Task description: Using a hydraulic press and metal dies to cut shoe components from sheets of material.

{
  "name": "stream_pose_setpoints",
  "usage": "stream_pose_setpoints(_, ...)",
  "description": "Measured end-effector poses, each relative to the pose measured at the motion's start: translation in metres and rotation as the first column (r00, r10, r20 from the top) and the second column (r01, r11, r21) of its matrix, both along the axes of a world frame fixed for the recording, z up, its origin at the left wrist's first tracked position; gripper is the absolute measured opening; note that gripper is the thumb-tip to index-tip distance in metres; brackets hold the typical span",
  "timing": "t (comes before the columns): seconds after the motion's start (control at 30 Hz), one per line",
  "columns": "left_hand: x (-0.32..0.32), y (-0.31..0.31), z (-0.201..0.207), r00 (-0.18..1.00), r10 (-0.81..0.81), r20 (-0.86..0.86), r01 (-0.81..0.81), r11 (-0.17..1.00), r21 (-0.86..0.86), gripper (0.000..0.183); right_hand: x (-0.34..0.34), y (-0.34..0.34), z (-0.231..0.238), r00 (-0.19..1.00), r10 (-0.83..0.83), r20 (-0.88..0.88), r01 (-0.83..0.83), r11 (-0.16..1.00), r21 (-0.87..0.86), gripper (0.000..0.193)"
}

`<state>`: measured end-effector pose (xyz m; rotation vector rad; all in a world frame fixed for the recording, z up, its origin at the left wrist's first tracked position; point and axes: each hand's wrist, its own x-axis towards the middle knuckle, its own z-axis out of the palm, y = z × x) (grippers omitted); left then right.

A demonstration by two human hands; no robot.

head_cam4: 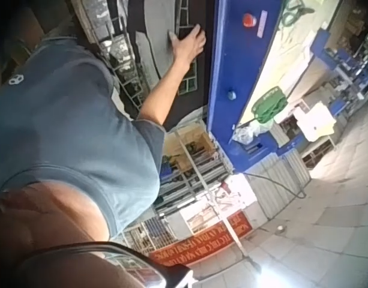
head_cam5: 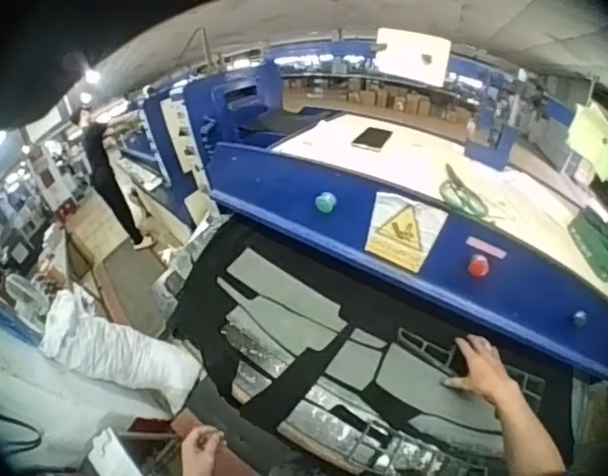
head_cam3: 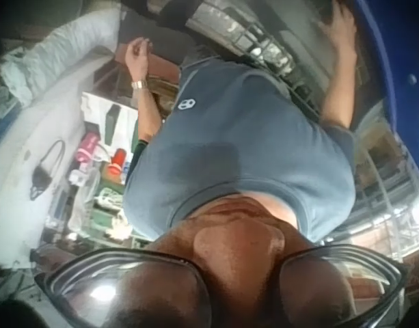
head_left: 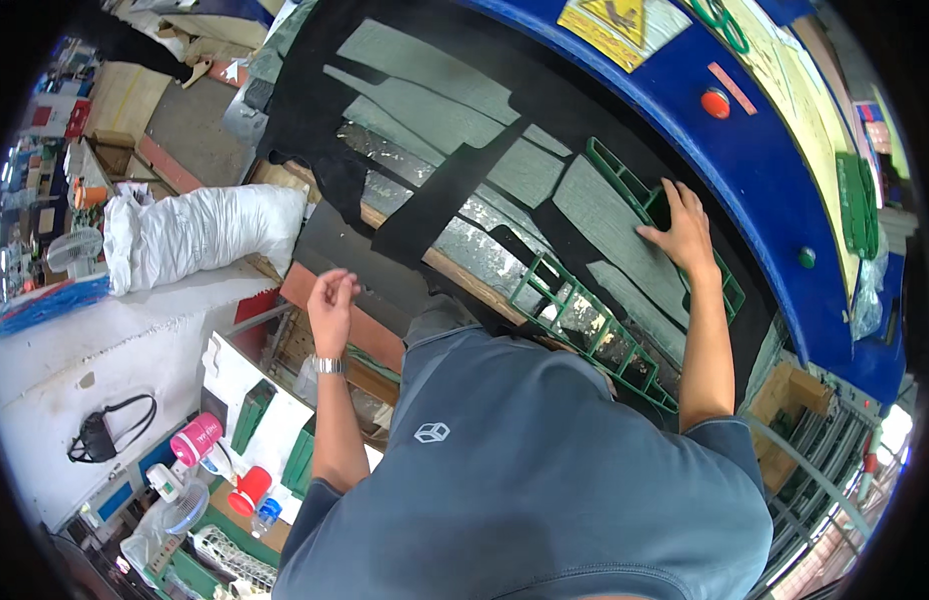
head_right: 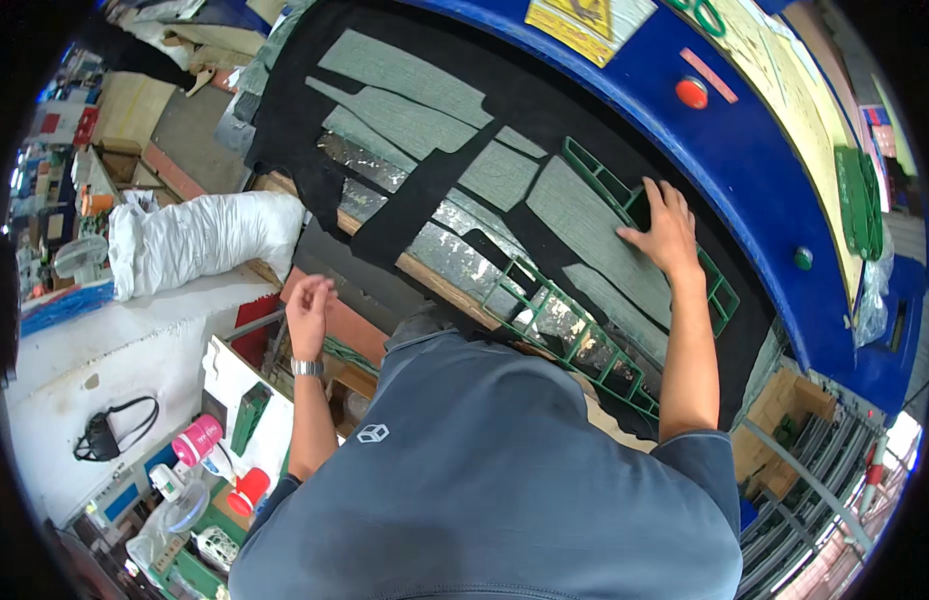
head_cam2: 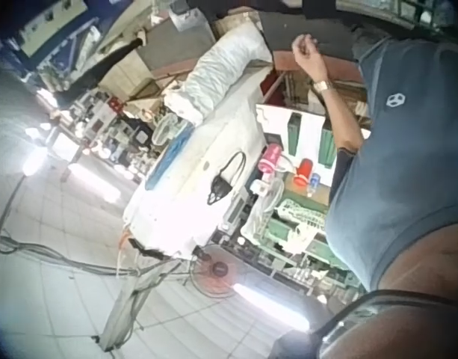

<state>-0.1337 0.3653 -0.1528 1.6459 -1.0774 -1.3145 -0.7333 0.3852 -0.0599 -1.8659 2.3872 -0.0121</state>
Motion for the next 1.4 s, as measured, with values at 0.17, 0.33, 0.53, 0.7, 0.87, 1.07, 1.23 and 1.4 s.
stream_pose_setpoints(0.17,-0.140,-0.097,0.042,0.915,-0.403,0.019,0.402,0.906,-0.133,0.020,-0.041,0.043,-0.006,0.974,-0.083,0.209,0.082,0.997,0.013,0.090)
stream_pose_setpoints(0.33,-0.295,-0.137,0.018,0.655,-0.682,0.326,0.755,0.595,-0.275,0.036,-0.043,0.065,0.033,0.975,0.041,0.217,-0.009,0.989,-0.148,0.087)
stream_pose_setpoints(0.53,-0.414,-0.132,0.006,0.579,-0.482,0.657,0.769,0.591,-0.245,0.064,-0.056,0.108,0.078,0.955,0.099,0.278,-0.007,0.949,-0.315,0.088)
stream_pose_setpoints(0.7,-0.461,-0.088,0.038,0.313,-0.764,0.564,0.942,0.173,-0.289,0.085,-0.074,0.147,0.100,0.966,0.059,0.252,0.042,0.926,-0.376,0.089)
stream_pose_setpoints(0.87,-0.513,-0.026,0.035,0.323,-0.918,0.232,0.907,0.230,-0.353,0.083,-0.094,0.155,0.096,0.964,0.065,0.258,0.030,0.938,-0.346,0.086)
stream_pose_setpoints(1.07,-0.514,0.000,0.023,0.752,-0.649,-0.116,0.621,0.757,-0.203,0.044,-0.089,0.152,0.087,0.953,0.200,0.227,-0.069,0.874,-0.481,0.087)
stream_pose_setpoints(1.23,-0.404,-0.027,0.043,0.820,-0.402,-0.407,0.413,0.909,-0.065,0.028,-0.089,0.154,0.077,0.929,0.191,0.317,-0.022,0.883,-0.469,0.085)
stream_pose_setpoints(1.4,-0.285,-0.026,0.090,0.887,-0.149,-0.437,0.162,0.987,-0.008,0.037,-0.102,0.153,0.035,0.950,-0.021,0.312,0.111,0.955,-0.274,0.085)
